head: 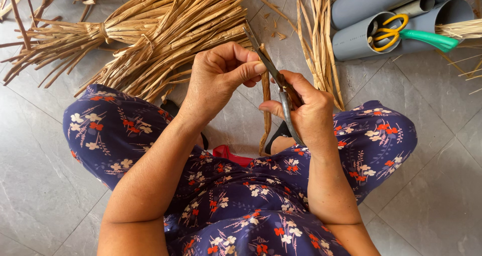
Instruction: The person sits on a small red stool and uses shears to trim the ends of dried sticks one by one. They pick up each stick, cut the tip, and place the trimmed stick into a pile on the floor.
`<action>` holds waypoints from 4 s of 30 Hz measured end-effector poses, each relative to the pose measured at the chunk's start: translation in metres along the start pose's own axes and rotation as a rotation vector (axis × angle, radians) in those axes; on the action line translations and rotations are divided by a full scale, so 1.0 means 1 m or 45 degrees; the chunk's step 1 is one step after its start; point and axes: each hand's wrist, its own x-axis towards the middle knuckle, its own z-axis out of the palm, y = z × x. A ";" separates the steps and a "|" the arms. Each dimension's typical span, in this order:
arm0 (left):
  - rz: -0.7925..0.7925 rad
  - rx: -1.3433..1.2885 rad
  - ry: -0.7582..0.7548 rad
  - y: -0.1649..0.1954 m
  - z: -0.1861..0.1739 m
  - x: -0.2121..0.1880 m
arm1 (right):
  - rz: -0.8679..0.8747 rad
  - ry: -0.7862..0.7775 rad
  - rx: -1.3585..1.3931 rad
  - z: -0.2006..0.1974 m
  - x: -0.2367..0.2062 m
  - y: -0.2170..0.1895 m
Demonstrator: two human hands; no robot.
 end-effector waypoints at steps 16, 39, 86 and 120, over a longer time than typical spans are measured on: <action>0.014 0.071 -0.038 -0.006 0.002 0.000 | -0.026 -0.035 0.143 0.005 0.000 0.014; 0.981 1.070 -0.432 -0.028 0.058 -0.026 | 0.194 0.007 0.445 -0.027 0.027 0.110; 0.264 0.806 -0.156 -0.135 0.005 0.082 | -0.026 0.321 0.681 -0.068 0.017 0.043; 0.090 -0.248 -0.054 0.000 0.019 -0.004 | -0.316 0.053 0.033 -0.014 0.011 0.010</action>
